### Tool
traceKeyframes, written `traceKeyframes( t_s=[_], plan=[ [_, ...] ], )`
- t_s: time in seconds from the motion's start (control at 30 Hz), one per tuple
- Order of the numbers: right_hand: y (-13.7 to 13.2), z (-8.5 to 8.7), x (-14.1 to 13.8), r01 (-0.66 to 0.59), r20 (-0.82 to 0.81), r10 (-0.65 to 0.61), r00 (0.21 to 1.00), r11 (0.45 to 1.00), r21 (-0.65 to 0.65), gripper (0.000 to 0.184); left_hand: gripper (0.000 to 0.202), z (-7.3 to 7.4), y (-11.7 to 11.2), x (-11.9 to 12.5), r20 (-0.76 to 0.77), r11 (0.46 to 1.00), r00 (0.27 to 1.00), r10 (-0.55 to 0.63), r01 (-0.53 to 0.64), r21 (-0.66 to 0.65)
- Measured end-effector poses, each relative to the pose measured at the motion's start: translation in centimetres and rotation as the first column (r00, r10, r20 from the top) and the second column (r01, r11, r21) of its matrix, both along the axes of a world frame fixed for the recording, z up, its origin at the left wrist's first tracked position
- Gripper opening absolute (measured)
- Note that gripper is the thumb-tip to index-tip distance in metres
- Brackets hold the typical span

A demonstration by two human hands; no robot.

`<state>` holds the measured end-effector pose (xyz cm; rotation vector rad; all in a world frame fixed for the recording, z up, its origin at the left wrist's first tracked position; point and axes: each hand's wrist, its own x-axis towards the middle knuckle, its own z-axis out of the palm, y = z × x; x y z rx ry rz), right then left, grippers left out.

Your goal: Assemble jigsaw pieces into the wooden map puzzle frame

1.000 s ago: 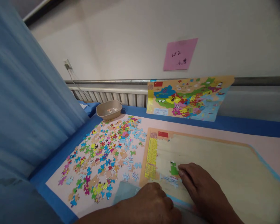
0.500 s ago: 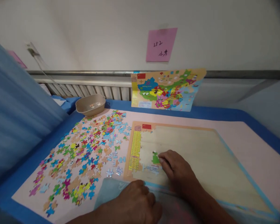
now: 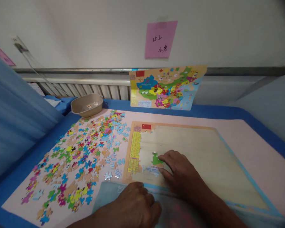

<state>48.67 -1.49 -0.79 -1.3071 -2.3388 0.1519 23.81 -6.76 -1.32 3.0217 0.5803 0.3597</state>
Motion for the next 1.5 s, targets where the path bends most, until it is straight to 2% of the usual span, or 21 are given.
traceKeyframes(
  t_s=[0.1, 0.2, 0.37, 0.67, 1.03, 1.3, 1.5],
  plan=[
    [0.0, 0.0, -0.2, -0.005, 0.031, 0.006, 1.0, 1.0, -0.017, 0.029, 0.019, 0.0, 0.0, 0.0, -0.012, 1.0, 1.0, -0.005, 0.005, -0.01],
    [0.0, 0.0, -0.3, 0.003, 0.032, -0.003, 0.999, 1.0, -0.015, 0.026, 0.019, 0.2, 0.0, 0.0, -0.025, 1.0, 1.0, 0.0, 0.0, -0.013],
    [0.2, -0.2, -0.1, -0.032, 0.024, 0.031, 0.999, 0.998, 0.045, 0.021, 0.024, 0.5, 0.3, -0.1, -0.025, 0.999, 0.999, -0.036, 0.035, -0.029],
    [0.6, -0.7, -0.2, -0.082, -0.019, 0.087, 0.996, 0.984, 0.16, 0.017, 0.033, 1.2, 0.5, -0.3, -0.028, 0.999, 0.999, -0.034, 0.034, -0.023],
    [0.8, -0.8, -0.2, -0.085, -0.036, 0.091, 0.995, 0.984, 0.16, 0.017, 0.034, 2.0, 0.5, -0.2, -0.045, 1.0, 0.999, -0.019, 0.02, 0.012],
    [1.1, -1.1, 0.0, -0.09, -0.022, 0.095, 0.995, 0.981, 0.172, 0.018, 0.028, 1.9, 0.7, -0.5, -0.05, 0.999, 0.998, -0.044, 0.042, -0.028],
    [1.0, -0.7, -0.1, -0.089, 0.009, 0.089, 0.996, 0.986, 0.141, 0.019, 0.03, 1.7, 0.5, -0.6, -0.048, 0.999, 0.998, -0.026, 0.024, -0.041]
  ],
)
